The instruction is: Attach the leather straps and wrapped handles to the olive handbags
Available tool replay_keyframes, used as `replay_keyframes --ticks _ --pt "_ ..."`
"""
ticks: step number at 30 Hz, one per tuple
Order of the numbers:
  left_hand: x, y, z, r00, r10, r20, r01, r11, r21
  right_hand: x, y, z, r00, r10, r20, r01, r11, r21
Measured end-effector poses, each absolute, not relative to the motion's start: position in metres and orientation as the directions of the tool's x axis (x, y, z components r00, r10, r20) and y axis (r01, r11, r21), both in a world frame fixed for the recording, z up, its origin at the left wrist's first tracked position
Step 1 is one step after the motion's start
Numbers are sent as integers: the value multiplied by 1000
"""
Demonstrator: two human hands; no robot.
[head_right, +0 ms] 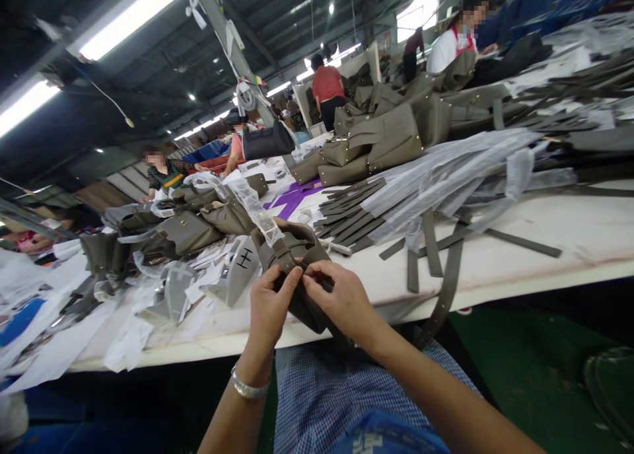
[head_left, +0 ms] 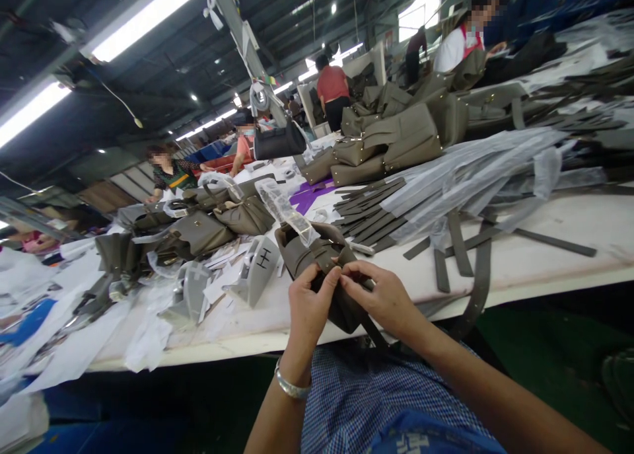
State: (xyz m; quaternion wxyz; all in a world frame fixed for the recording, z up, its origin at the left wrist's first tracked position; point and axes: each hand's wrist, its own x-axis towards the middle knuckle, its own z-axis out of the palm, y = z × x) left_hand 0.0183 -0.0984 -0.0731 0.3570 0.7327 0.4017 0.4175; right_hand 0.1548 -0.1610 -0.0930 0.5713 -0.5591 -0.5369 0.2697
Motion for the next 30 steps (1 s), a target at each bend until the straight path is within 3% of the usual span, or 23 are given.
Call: replay_keyframes --ticks 5,11,16,25,30 --pt "18 -89 -79 291 914 282 285 -364 887 159 -160 -98 253 940 228 246 165 -955" --pt "17 -90 -76 365 879 308 335 -432 837 157 -159 -101 283 933 223 186 175 -967" --pt "18 -91 -77 313 894 322 391 -430 814 155 -156 -101 293 925 240 188 190 -963" --pt "25 -84 -84 250 914 320 428 -400 811 155 -148 -106 334 848 412 464 233 -855" --pt "24 -87 -86 251 901 353 445 -431 785 166 -149 -116 301 861 409 452 249 -857"
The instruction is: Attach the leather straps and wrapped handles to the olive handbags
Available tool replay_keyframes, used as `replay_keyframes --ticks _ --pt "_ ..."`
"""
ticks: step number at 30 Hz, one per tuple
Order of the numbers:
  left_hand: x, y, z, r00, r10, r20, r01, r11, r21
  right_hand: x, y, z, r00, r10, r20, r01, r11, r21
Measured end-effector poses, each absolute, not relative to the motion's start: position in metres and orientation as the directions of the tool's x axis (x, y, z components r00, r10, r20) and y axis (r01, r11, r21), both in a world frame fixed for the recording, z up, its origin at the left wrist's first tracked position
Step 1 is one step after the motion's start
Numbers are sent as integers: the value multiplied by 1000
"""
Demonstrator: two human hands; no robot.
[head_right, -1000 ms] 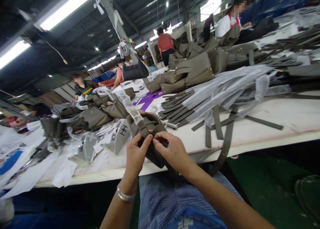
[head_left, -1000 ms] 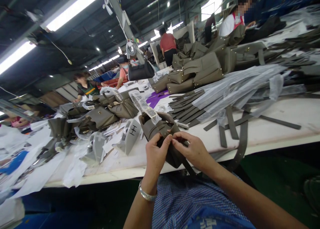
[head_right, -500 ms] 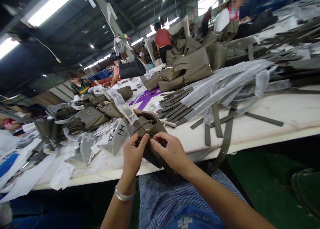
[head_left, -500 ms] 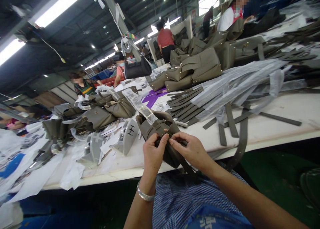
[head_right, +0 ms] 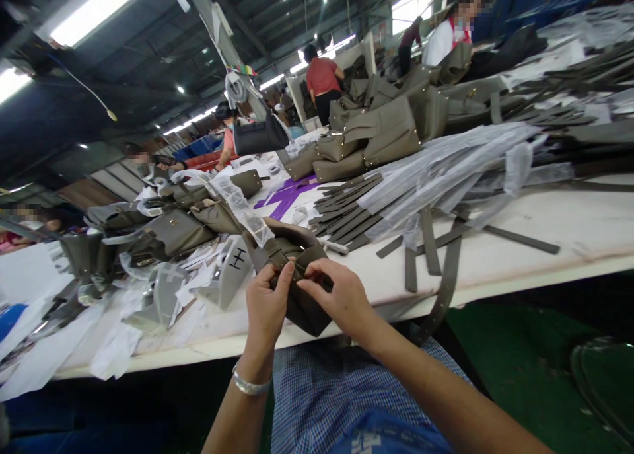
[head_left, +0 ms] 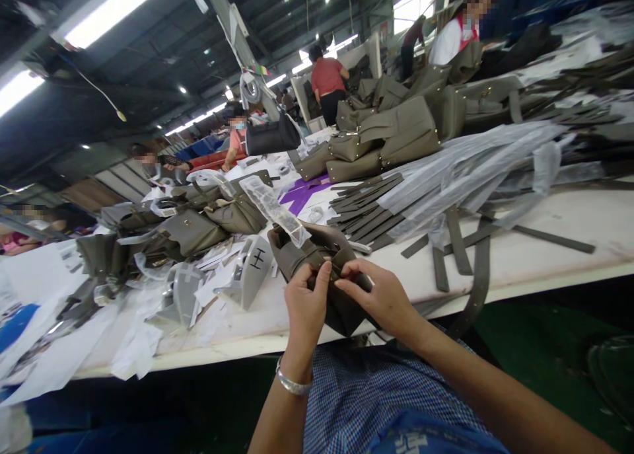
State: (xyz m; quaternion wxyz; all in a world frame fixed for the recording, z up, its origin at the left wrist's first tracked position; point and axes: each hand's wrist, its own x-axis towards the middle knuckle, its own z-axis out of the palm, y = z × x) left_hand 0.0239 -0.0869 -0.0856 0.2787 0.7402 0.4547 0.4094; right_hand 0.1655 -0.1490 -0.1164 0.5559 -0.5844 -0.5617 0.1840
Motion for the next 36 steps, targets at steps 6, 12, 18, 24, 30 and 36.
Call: replay_keyframes --ticks 6,12,18,24,30,36 --pt "24 -90 -87 220 893 393 417 -450 790 220 -108 -140 303 918 256 746 -61 -663" --pt "25 -88 -88 221 893 393 403 -450 797 231 -37 -148 189 982 13 789 -144 -597" --pt "25 -87 -86 230 899 373 376 -436 818 248 -25 -142 210 958 -193 523 -277 -806" --pt "28 -86 -85 234 904 359 355 -423 834 260 -91 -131 328 940 -96 -1 -101 -995" --pt "28 -86 -84 241 905 349 350 -417 839 216 -166 -110 284 949 -134 -669 97 -737" --pt "30 -86 -83 242 904 352 359 -421 833 174 -189 -92 218 973 -76 -447 31 -894"
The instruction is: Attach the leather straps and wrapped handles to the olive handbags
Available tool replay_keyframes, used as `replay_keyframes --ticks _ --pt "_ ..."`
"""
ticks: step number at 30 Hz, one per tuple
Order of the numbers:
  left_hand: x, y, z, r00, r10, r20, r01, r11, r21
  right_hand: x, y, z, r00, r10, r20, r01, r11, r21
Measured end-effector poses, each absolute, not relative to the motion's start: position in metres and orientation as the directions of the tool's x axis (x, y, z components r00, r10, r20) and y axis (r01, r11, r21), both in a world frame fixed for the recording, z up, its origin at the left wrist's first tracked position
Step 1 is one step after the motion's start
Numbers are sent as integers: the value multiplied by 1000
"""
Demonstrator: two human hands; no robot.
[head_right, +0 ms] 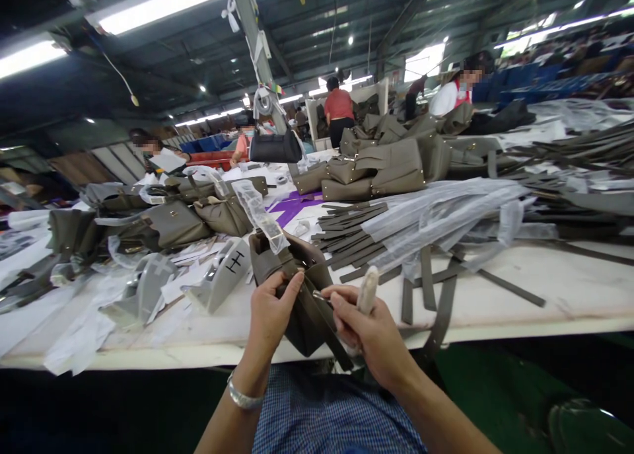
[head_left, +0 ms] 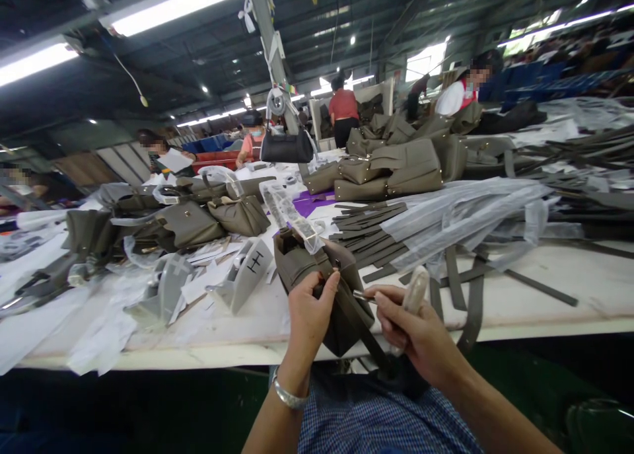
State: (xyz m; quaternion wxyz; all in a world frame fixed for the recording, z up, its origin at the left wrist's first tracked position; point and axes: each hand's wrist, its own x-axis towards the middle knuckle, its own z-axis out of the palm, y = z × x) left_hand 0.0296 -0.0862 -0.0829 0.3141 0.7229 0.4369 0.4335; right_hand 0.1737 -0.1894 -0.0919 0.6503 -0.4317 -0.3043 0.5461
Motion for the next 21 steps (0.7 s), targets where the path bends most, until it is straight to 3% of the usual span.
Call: replay_keyframes --ticks 3,5,7,13,21 --pt "30 -87 -82 244 902 356 358 -424 832 159 -188 -88 336 938 86 -6 94 -996" --pt "30 -88 -82 241 904 354 357 -422 833 153 -186 -89 367 904 218 235 137 -962" --pt "30 -88 -82 235 906 352 350 -417 839 149 -184 -90 363 886 289 358 154 -921" --pt "31 -89 -84 219 909 354 353 -412 840 143 -179 -89 326 870 370 458 197 -867" --pt "33 -97 -84 149 942 300 367 -334 868 142 -173 -93 295 895 336 510 150 -847"
